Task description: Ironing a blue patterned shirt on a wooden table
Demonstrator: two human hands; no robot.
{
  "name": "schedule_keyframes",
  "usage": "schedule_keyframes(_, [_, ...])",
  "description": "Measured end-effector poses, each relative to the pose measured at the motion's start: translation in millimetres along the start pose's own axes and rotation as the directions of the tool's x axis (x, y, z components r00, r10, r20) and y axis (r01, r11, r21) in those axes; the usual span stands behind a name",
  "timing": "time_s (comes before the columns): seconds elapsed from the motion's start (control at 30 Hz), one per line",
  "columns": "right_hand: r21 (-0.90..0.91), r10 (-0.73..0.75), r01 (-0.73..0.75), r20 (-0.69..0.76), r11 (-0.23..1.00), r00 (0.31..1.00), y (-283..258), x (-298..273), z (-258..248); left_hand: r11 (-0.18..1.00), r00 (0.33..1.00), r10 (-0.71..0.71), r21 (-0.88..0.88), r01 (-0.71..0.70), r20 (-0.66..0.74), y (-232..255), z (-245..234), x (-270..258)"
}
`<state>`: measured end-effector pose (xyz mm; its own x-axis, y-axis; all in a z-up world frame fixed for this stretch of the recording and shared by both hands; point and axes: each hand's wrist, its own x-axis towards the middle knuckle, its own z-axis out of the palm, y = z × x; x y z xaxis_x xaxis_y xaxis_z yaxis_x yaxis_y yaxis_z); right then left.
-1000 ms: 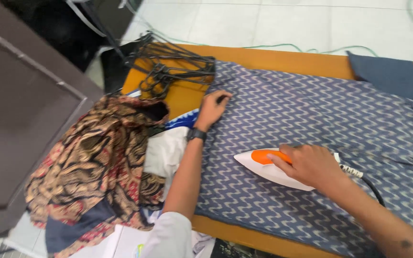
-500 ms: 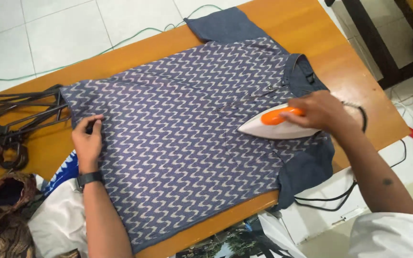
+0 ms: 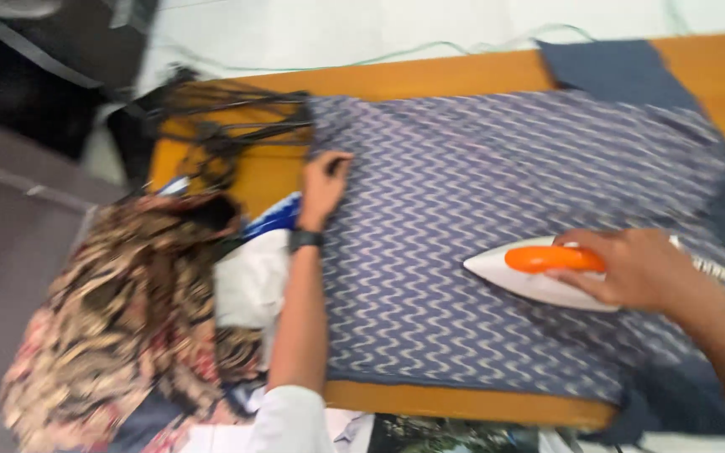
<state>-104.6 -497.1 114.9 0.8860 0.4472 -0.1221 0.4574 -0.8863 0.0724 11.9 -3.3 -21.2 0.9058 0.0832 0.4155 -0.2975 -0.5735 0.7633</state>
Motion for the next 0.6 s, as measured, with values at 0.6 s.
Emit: schedule_keyframes(0.6, [0.05, -0.316, 0.319, -0.071, 0.946, 0.946, -186, 85, -48, 0.997, 0.992, 0.05, -0.057, -0.057, -0.115, 32, -11, -2])
